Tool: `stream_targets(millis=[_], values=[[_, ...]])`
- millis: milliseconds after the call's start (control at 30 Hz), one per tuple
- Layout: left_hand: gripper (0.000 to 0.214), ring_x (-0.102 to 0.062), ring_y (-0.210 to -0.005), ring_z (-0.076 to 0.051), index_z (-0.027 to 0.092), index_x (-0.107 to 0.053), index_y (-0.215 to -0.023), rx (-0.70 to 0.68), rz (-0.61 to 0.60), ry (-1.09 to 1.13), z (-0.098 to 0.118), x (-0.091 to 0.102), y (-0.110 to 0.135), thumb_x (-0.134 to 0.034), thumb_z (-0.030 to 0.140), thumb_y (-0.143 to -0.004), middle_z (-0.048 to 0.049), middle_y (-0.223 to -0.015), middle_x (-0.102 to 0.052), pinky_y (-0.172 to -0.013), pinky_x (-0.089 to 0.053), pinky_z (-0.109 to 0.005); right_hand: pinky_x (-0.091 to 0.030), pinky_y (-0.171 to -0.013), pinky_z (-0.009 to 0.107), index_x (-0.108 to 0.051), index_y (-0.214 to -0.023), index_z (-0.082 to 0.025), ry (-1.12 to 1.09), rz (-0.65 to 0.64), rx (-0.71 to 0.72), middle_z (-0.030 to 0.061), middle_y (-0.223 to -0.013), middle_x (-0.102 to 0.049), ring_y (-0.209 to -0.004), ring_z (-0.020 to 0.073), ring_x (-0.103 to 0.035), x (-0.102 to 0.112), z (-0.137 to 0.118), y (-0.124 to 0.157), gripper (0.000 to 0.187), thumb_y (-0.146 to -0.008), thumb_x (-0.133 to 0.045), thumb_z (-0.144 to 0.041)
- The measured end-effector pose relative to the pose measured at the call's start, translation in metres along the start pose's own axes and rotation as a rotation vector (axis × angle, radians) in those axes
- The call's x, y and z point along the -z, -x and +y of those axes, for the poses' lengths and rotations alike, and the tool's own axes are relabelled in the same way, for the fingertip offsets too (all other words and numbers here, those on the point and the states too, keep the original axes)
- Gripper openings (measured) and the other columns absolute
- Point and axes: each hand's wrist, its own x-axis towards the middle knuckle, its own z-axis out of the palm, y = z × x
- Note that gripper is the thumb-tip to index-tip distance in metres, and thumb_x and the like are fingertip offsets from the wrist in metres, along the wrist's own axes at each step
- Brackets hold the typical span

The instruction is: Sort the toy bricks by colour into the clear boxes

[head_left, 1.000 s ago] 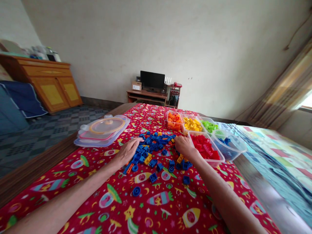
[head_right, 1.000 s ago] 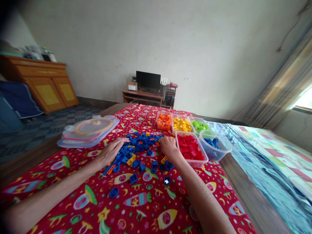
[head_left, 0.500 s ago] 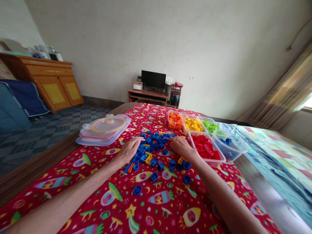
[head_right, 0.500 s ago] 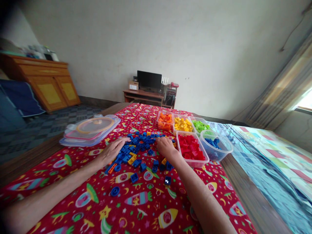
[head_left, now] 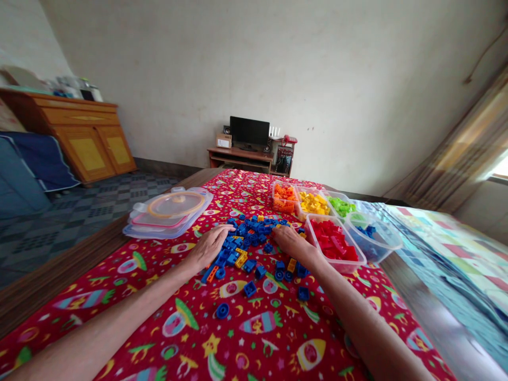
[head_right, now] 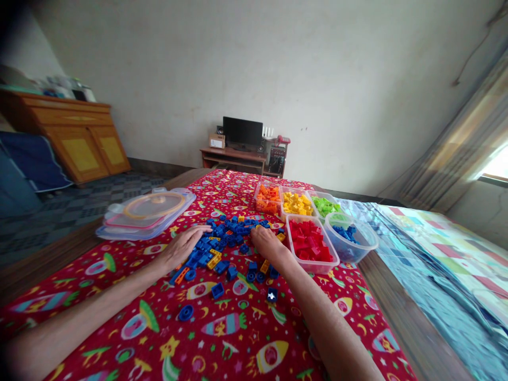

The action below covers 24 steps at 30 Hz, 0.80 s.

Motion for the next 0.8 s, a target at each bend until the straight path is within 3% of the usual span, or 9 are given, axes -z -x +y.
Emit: stream_targets(millis=[167, 300, 367, 467, 567, 700, 800], values=[[0.052, -0.059, -0.116, -0.023, 0.02, -0.066, -0.101, -0.004, -0.006, -0.001, 0.002, 0.001, 0.0, -0.025, 0.05, -0.09, -0.0092, -0.12, -0.067, -0.106, -0.041, -0.036, -0.045, -0.087, 0.032, -0.062, -0.094, -0.016, -0.125, 0.049, -0.062, 0.0122, -0.102, -0.064, -0.096, 0.0208, -0.057, 0.0, 0.0, 0.002, 0.026, -0.086, -0.041, -0.003], [0.054, -0.059, -0.117, -0.024, 0.02, -0.066, -0.101, -0.005, -0.009, -0.024, 0.003, 0.002, 0.0, -0.024, 0.051, -0.09, -0.009, -0.119, -0.067, -0.105, -0.042, -0.036, -0.046, -0.068, 0.026, -0.061, -0.081, -0.015, -0.409, 0.155, -0.286, 0.0029, -0.072, -0.06, -0.07, 0.0151, -0.056, -0.001, -0.001, -0.013, 0.011, -0.084, -0.051, -0.02], [0.054, -0.059, -0.116, -0.024, 0.02, -0.066, -0.1, -0.002, -0.01, -0.036, 0.003, 0.002, 0.0, -0.023, 0.051, -0.09, -0.0085, -0.118, -0.068, -0.105, -0.043, -0.035, -0.04, -0.053, 0.021, -0.057, -0.073, -0.016, -0.84, 0.222, -0.401, -0.0028, -0.059, -0.05, -0.054, 0.0101, -0.047, 0.002, -0.005, -0.023, 0.018, -0.084, -0.051, -0.029], [0.052, -0.059, -0.116, -0.023, 0.019, -0.066, -0.101, 0.004, -0.017, -0.036, 0.003, 0.003, 0.0, -0.024, 0.048, -0.09, -0.0087, -0.118, -0.068, -0.106, -0.042, -0.035, -0.028, -0.041, 0.016, -0.049, -0.065, -0.018, -1.651, 0.323, -0.536, -0.0054, -0.053, -0.044, -0.047, 0.0063, -0.04, 0.009, -0.014, -0.032, 0.026, -0.076, -0.062, -0.037], [0.048, -0.058, -0.117, -0.023, 0.02, -0.066, -0.101, 0.014, -0.021, -0.019, 0.003, 0.002, 0.0, -0.026, 0.045, -0.09, -0.0088, -0.119, -0.067, -0.106, -0.041, -0.035, -0.027, -0.038, 0.014, -0.049, -0.068, -0.019, -2.059, 0.274, -0.602, -0.0032, -0.057, -0.05, -0.05, 0.007, -0.046, 0.015, -0.021, -0.033, 0.029, -0.069, -0.071, -0.037], [0.046, -0.057, -0.118, -0.023, 0.022, -0.065, -0.107, 0.042, -0.036, 0.023, 0.005, 0.003, 0.002, -0.029, 0.045, -0.09, -0.0075, -0.118, -0.067, -0.107, -0.04, -0.038, -0.02, -0.035, 0.012, -0.049, -0.068, -0.018, -2.122, 0.158, -0.626, -0.0021, -0.058, -0.052, -0.047, 0.005, -0.042, 0.014, -0.025, -0.033, 0.035, -0.069, -0.071, -0.044], [0.048, -0.058, -0.116, -0.023, 0.021, -0.062, -0.113, 0.104, -0.065, 0.123, 0.004, 0.006, 0.002, -0.027, 0.046, -0.091, -0.0084, -0.117, -0.067, -0.103, -0.043, -0.038, -0.015, -0.036, 0.015, -0.049, -0.064, -0.017, -1.819, 0.149, -0.569, -0.0065, -0.051, -0.043, -0.04, 0.0029, -0.029, 0.012, -0.027, -0.038, 0.033, -0.075, -0.066, -0.043]])
